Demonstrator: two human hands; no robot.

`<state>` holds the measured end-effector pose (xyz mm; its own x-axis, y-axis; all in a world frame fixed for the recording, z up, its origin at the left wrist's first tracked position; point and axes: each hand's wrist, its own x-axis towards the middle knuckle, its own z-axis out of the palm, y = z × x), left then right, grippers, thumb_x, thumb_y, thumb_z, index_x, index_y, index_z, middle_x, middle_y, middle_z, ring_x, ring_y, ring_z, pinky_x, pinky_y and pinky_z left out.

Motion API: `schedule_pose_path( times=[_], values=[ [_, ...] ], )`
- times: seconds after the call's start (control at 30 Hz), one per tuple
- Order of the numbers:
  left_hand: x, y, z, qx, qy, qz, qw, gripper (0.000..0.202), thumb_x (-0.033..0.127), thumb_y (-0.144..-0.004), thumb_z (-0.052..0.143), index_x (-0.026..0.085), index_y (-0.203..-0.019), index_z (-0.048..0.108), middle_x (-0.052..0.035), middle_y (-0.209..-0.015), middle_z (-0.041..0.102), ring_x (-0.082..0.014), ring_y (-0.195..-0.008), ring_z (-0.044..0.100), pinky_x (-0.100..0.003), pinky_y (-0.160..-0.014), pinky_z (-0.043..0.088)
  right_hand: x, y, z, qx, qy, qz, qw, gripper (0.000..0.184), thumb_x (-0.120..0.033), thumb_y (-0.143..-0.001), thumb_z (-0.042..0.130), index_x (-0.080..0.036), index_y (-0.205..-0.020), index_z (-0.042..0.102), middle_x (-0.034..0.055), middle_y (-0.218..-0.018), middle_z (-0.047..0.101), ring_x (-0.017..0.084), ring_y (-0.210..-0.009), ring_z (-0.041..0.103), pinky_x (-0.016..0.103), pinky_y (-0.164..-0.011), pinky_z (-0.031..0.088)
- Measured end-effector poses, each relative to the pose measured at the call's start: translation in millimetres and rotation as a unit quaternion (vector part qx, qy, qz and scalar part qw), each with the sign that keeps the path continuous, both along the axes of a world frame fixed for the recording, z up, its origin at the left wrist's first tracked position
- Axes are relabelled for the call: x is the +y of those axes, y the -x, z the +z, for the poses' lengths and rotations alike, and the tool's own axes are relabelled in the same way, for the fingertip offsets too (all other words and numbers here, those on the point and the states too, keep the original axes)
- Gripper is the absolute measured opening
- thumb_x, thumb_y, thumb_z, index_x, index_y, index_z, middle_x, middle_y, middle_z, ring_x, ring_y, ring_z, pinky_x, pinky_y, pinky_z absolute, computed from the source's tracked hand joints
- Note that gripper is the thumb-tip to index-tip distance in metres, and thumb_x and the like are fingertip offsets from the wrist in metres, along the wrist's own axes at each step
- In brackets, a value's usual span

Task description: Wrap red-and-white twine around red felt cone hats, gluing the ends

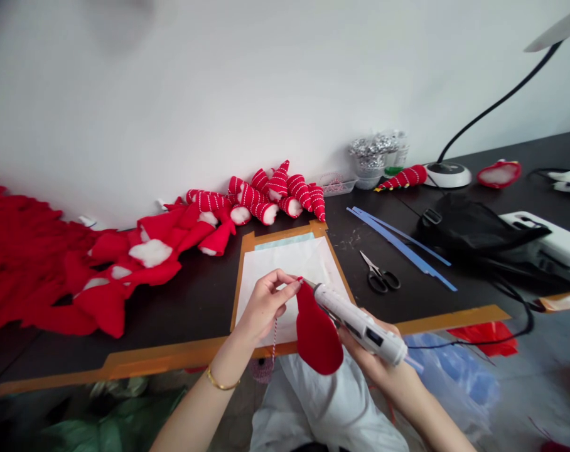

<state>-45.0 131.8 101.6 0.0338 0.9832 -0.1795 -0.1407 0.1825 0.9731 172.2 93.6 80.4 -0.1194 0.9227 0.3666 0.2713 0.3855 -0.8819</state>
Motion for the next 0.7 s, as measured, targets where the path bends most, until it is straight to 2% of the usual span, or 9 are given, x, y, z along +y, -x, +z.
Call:
schedule_pose_path(
  times=[0.2,0.43,0.57,0.7],
  values=[
    [0.1,0.1,-1.3,0.007,-0.006,-0.005,1.000,0.035,0.045,-0.074,0.081,0.018,-0.077,0.059,0.0023,-0.076,0.062,-0.0021,-0.045,0.028,-0.020,-0.037,0.014,-1.0,-3.1,-3.0,0.012,-0.002,-0.009,1.000,0.007,-0.024,-0.078,0.070,-0.021,-0.073,0.073,0.0025,-0.064,0.077,0.024,-0.057,0.076,0.023,-0.053,0.062],
    [-0.8,-0.1,-2.0,-0.012,-0.008,-0.006,1.000,0.034,0.042,-0.074,0.081,0.017,-0.077,0.057,-0.0001,-0.082,0.066,-0.0010,-0.044,0.026,-0.020,-0.038,0.013,-0.2,-5.6,-21.7,0.009,-0.009,-0.047,0.999,0.021,-0.043,-0.077,0.075,-0.022,-0.076,0.077,0.0051,-0.068,0.079,0.026,-0.059,0.076,0.027,-0.056,0.064],
    [-1.7,-0.5,-0.5,-0.009,-0.003,0.001,1.000,0.034,0.041,-0.075,0.081,0.017,-0.076,0.057,-0.0004,-0.083,0.066,-0.0009,-0.044,0.028,-0.019,-0.037,0.014,0.7,-5.9,-27.7,-0.007,-0.021,-0.027,0.999,0.021,-0.040,-0.082,0.070,-0.022,-0.075,0.077,0.0050,-0.068,0.080,0.024,-0.057,0.075,0.025,-0.054,0.063],
    [-2.5,-0.9,-0.1,-0.010,-0.003,0.008,1.000,0.034,0.041,-0.074,0.081,0.017,-0.075,0.057,0.0007,-0.078,0.063,-0.0013,-0.045,0.027,-0.018,-0.037,0.014,-2.1,-5.4,-30.7,-0.002,-0.025,-0.057,0.998,0.021,-0.042,-0.079,0.073,-0.021,-0.076,0.078,0.0058,-0.069,0.080,0.026,-0.058,0.076,0.026,-0.054,0.063]
  ],
)
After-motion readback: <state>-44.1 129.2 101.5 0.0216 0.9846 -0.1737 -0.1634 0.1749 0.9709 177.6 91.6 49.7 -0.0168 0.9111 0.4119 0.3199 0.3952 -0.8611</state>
